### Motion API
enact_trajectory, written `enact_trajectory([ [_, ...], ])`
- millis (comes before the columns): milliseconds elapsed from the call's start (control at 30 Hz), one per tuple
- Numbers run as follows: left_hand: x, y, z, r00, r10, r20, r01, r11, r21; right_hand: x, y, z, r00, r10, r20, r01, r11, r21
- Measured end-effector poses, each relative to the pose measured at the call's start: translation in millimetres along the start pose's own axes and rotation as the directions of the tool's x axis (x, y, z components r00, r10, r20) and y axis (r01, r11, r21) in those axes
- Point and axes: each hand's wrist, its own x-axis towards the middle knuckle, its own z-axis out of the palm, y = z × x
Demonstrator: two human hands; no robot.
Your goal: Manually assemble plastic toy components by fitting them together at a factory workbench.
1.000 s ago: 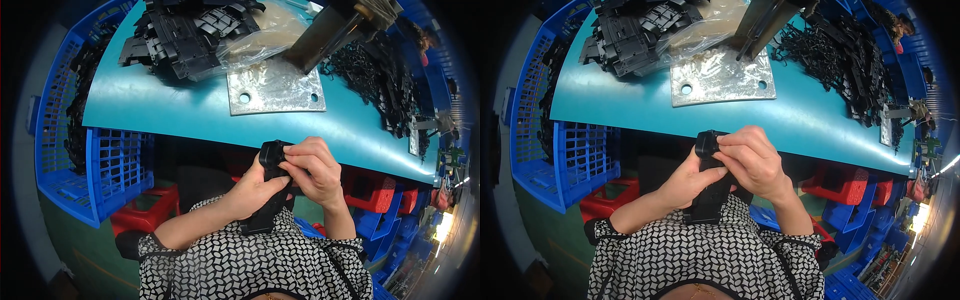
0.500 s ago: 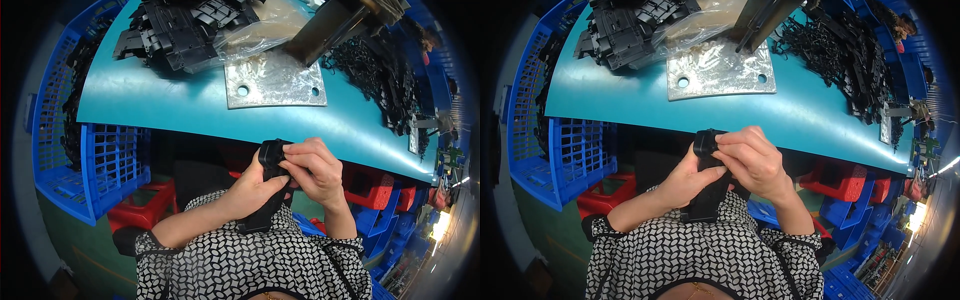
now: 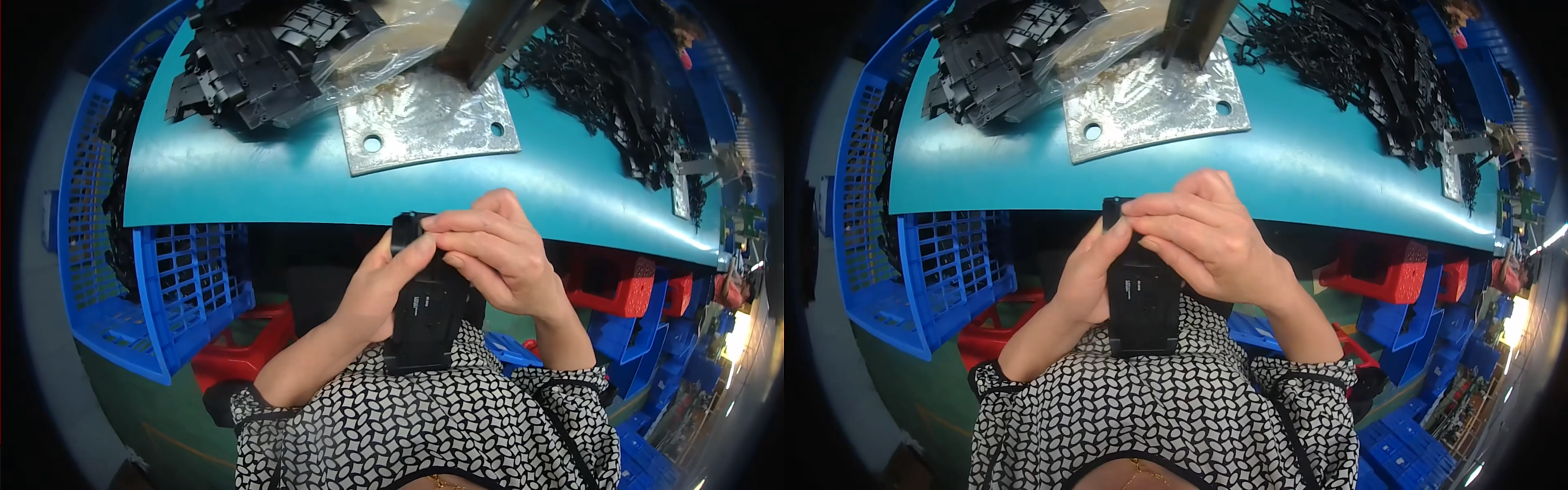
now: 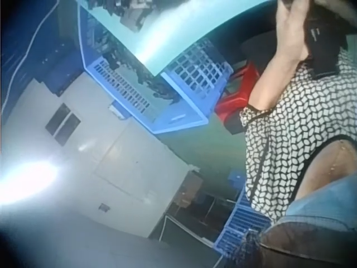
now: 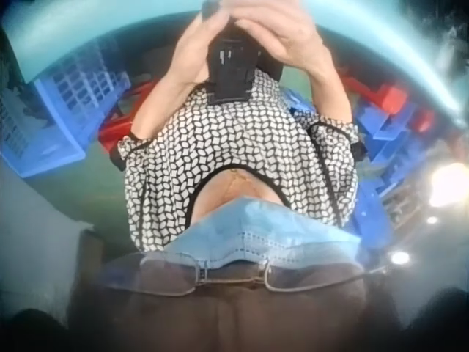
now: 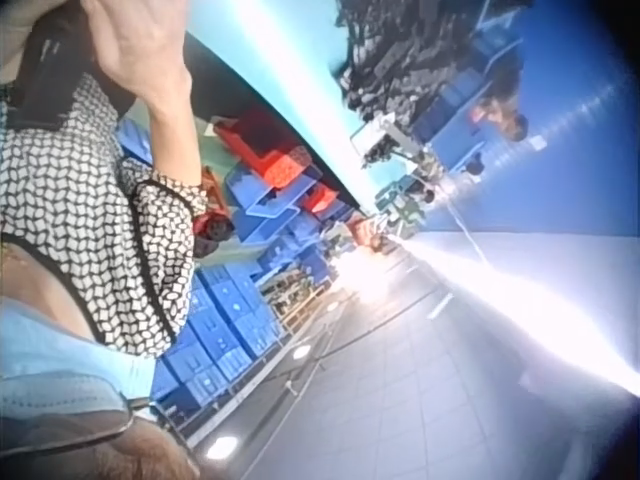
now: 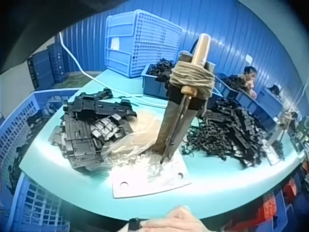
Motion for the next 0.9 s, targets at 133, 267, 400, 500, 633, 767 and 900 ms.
enact_trajectory([
  [133, 1.0, 0.2, 8.7, 0.990, -0.011, -0.139, 0.015, 0.999, 0.032, -4.7, 18.0, -12.4, 0.998, 0.068, -0.002, -0.066, 0.981, 0.181],
  [267, 5.1, 1.4, 9.9, 0.983, 0.001, -0.183, 0.001, 1.000, 0.010, -25.0, 14.8, -13.2, 0.942, 0.326, -0.075, -0.304, 0.928, 0.216],
  [400, 6.7, -1.8, 7.6, 0.987, 0.012, -0.162, 0.003, 0.996, 0.091, -29.3, 9.3, -4.4, 0.948, 0.316, -0.034, -0.297, 0.920, 0.255],
  [500, 7.5, -1.7, 11.4, 0.978, 0.032, -0.206, -0.009, 0.993, 0.116, -28.7, 14.5, -2.3, 0.961, 0.276, -0.033, -0.262, 0.938, 0.227],
  [633, 8.1, -2.9, 12.1, 0.976, 0.049, -0.214, -0.020, 0.991, 0.136, -26.6, 7.5, 0.3, 0.942, 0.336, -0.004, -0.323, 0.909, 0.264],
  [767, 6.9, -3.3, 15.8, 0.968, 0.074, -0.240, -0.028, 0.981, 0.190, -26.5, 7.9, 0.5, 0.957, 0.291, -0.010, -0.283, 0.939, 0.197],
  [900, 5.5, -3.0, 14.9, 0.971, 0.056, -0.232, -0.007, 0.979, 0.205, -18.4, 2.9, -7.1, 0.949, 0.305, 0.086, -0.316, 0.929, 0.193],
])
